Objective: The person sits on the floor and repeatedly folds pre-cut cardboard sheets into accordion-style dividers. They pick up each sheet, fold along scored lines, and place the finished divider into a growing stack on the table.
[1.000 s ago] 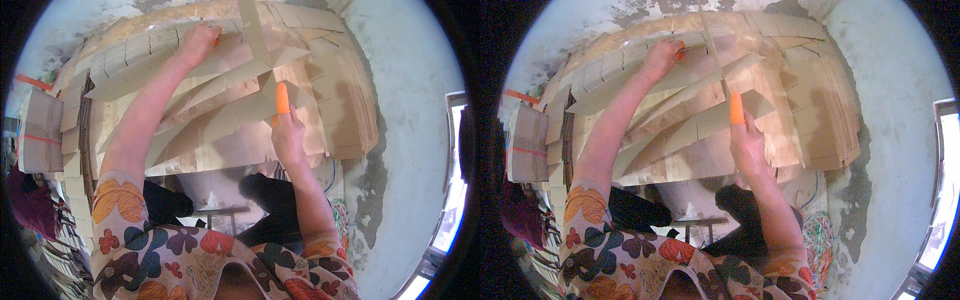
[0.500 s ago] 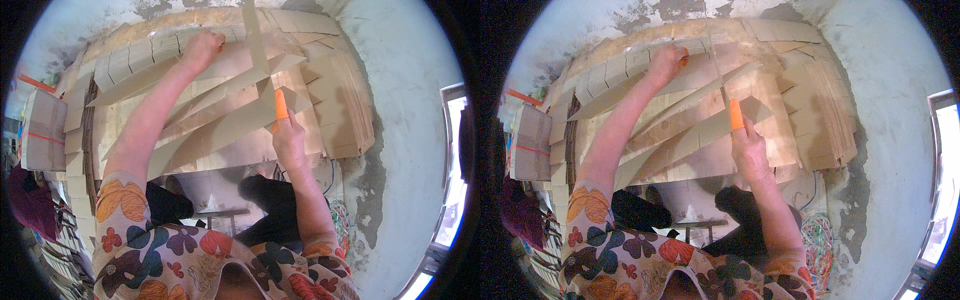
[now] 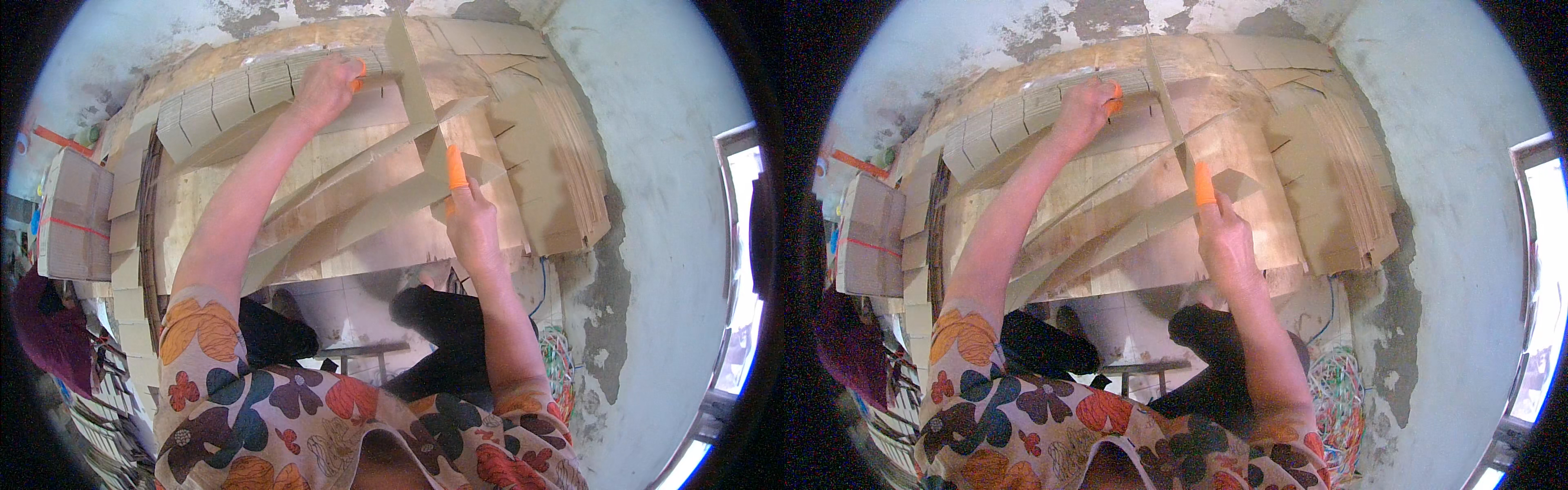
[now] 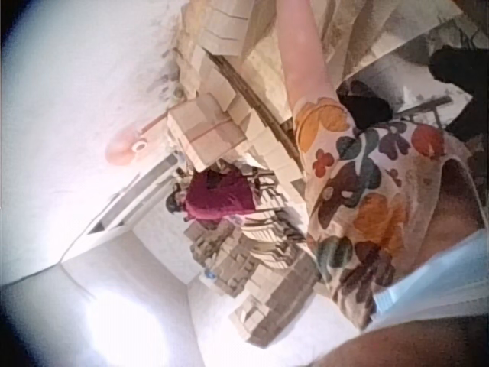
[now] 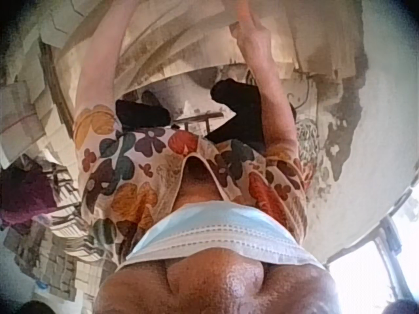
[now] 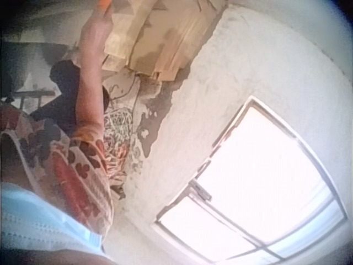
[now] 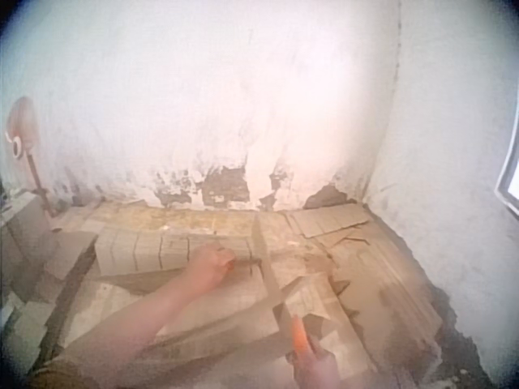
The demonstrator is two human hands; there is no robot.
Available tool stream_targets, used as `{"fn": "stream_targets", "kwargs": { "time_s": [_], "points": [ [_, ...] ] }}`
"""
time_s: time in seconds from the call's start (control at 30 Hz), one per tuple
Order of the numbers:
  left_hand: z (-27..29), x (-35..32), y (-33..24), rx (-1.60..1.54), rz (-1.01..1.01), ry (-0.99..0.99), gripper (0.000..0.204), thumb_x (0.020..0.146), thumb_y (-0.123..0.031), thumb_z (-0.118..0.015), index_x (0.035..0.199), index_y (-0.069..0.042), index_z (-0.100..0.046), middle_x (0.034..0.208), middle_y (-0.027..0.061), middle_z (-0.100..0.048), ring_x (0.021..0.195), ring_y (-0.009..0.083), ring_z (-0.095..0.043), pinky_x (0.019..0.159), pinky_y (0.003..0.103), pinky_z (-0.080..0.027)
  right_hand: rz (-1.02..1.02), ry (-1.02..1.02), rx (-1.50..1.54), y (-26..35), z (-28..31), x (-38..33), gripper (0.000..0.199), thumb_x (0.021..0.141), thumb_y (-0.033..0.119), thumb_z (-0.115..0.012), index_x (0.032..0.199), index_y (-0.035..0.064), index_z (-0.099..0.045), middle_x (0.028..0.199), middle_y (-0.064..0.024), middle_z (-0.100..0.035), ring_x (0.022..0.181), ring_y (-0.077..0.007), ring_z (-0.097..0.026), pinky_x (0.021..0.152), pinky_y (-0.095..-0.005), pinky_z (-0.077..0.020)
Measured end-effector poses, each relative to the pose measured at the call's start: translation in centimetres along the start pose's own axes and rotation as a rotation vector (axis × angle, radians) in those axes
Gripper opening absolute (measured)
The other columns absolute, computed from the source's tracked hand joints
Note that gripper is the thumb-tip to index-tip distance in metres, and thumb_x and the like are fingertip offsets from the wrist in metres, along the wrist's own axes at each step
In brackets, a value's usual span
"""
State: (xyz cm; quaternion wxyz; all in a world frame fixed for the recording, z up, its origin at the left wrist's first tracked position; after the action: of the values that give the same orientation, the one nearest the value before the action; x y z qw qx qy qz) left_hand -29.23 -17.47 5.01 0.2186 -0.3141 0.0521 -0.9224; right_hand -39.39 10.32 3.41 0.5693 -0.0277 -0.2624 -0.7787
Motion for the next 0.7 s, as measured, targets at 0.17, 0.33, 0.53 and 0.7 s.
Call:
{"fn": "stream_targets", "kwargs": {
  "time_s": [0.17,0.33,0.53,0.7],
  "points": [
    [1.1,-0.6,-0.1,-0.087,0.050,0.018,0.018,0.073,-0.015,-0.068,0.087,-0.005,-0.061,0.083,0.0152,-0.061,0.079,0.0326,-0.060,0.070,0.040,-0.047,0.011,0.007,0.052,1.4,1.9,-0.4,0.044,0.077,-0.001,-0.053,0.121,0.0022,-0.047,0.107,-0.0233,-0.055,0.072,-0.0395,-0.060,0.060,-0.0434,-0.0520],
    [2.7,-1.4,-1.6,-0.014,0.119,0.092,0.021,0.073,-0.016,-0.068,0.090,-0.004,-0.062,0.084,0.0145,-0.062,0.079,0.0318,-0.060,0.071,0.038,-0.047,0.036,0.024,0.058,2.2,1.9,-1.1,0.050,0.076,-0.002,-0.053,0.124,0.0035,-0.046,0.106,-0.0237,-0.056,0.072,-0.0394,-0.061,0.060,-0.0435,-0.0516],
    [2.7,-2.5,-3.5,-0.271,0.030,0.030,0.014,0.070,-0.009,-0.068,0.079,-0.002,-0.059,0.074,0.0174,-0.059,0.072,0.0348,-0.058,0.062,0.042,-0.045,0.005,0.107,-0.023,2.3,2.7,-2.5,0.052,0.074,-0.003,-0.053,0.125,0.0016,-0.044,0.094,-0.0234,-0.057,0.072,-0.0389,-0.060,0.061,-0.0438,-0.0505],
    [2.2,-4.6,-3.6,-0.251,0.174,0.346,0.024,0.070,-0.019,-0.072,0.084,-0.003,-0.061,0.069,0.0126,-0.059,0.065,0.0224,-0.058,0.063,0.034,-0.045,-0.056,0.152,-0.110,2.1,5.2,-2.8,0.036,0.075,-0.003,-0.046,0.110,0.0014,-0.054,0.088,-0.0214,-0.058,0.076,-0.0399,-0.059,0.065,-0.0454,-0.0471]
  ]
}}
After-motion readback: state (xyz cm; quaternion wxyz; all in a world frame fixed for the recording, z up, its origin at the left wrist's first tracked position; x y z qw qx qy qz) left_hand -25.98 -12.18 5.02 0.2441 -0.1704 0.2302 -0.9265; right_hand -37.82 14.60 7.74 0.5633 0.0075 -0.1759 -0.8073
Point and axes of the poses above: each hand's wrist, its own x-axis towards the middle knuckle, its own z-axis out of the back of the hand, y = z × x, the point moved 1 cm from there along x, towards the middle knuckle
